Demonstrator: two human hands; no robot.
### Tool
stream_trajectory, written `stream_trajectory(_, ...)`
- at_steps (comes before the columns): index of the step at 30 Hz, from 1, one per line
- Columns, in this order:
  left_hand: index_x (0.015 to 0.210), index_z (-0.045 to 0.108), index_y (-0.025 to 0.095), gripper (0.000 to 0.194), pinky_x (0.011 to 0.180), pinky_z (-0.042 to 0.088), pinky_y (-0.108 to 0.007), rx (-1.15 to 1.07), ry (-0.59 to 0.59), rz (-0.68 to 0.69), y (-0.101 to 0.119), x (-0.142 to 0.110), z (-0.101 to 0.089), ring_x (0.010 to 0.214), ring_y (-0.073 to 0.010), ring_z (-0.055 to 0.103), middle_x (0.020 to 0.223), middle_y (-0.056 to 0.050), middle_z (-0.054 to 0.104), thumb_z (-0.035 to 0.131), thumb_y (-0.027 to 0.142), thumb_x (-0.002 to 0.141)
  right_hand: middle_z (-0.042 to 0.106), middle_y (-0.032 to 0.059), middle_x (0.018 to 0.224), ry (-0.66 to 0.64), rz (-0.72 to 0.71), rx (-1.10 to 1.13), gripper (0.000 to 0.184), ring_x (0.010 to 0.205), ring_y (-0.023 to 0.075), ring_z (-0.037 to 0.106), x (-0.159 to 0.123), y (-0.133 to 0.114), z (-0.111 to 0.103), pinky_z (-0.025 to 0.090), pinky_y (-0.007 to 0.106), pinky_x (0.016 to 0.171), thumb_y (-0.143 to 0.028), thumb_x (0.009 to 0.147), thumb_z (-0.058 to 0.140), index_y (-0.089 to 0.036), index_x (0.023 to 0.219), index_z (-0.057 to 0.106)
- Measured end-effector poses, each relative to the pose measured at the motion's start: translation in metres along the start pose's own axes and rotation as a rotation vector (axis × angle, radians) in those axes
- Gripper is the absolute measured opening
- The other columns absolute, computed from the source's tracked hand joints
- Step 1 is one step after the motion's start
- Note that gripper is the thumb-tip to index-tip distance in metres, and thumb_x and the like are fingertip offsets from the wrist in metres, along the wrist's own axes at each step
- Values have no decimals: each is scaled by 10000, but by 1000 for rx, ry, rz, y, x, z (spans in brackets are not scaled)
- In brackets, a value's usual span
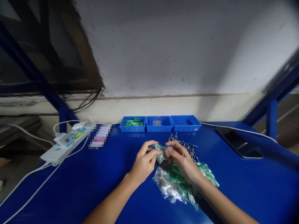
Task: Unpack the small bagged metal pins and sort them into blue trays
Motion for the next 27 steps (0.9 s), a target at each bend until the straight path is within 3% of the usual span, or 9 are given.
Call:
stream_trajectory(3,969,612,232,403,900,486,-332,-19,-39,28,3,-1,1,1124,-190,509,1196,-68,481,417,-42,748,504,-20,734,-32,1,13,381,630,123,487,0,3,1,424,248,588,-390,770,623,-218,1083,491)
stream_trajectory(6,1127,527,249,465,983,423,-404,-105,-8,-76,0,-2,4,1199,-222,443,1254,-79,450,483,0,737,496,-3,783,-42,-40,-44,340,656,124,485,-1,3,2,429,254,604,-388,793,591,-212,1073,510)
stream_trajectory(8,1194,453,232,442,916,469,-388,-255,65,-262,-8,-2,6,1123,-218,499,1206,-97,479,537,107,779,509,9,809,12,-109,-109,265,683,129,495,-1,1,1,428,255,620,-377,811,569,-206,1007,517)
stream_trajectory(10,1158,452,194,338,720,530,-310,-474,88,-514,-18,-4,13,870,-171,592,1007,-78,552,529,271,838,515,7,805,89,-204,-189,179,678,126,491,-1,-3,-3,419,251,616,-342,822,557,-207,927,504)
stream_trajectory(13,1040,510,149,397,453,434,-210,-814,31,-817,-23,-8,25,545,-107,530,710,-11,538,441,498,864,518,8,799,110,-380,-372,45,716,138,501,-3,-12,-6,418,274,665,-245,842,515,-206,832,494)
stream_trajectory(16,1000,548,132,483,404,355,-184,-1101,24,-943,-18,-9,30,483,-89,493,670,-18,560,453,574,831,533,36,862,25,-599,-591,81,838,172,511,-9,-23,-3,411,326,766,-130,829,470,-201,814,506)
stream_trajectory(19,1024,581,123,475,495,427,-208,-1236,77,-943,-16,-6,25,634,-124,570,834,-80,625,506,543,817,516,61,956,-6,-715,-743,150,913,193,497,-16,-27,0,408,353,797,-83,811,453,-203,840,537)
stream_trajectory(22,1070,580,141,376,597,460,-212,-1091,84,-828,-17,-3,17,758,-140,586,912,-75,632,623,385,787,471,80,1060,0,-700,-800,170,1013,220,470,-17,-25,1,404,382,843,-100,819,453,-209,844,581)
stream_trajectory(27,890,578,175,97,668,476,-243,-541,118,-478,-12,0,3,815,-152,589,880,-43,617,598,208,802,457,94,1093,17,-379,-729,157,1066,245,459,-6,-20,-4,386,418,905,-301,840,532,-205,888,646)
Point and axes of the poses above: each hand's wrist, its own x-axis towards the middle knuckle, its own z-axis out of the palm, y = z × x, the point moved 4 cm from there along x, towards the middle knuckle
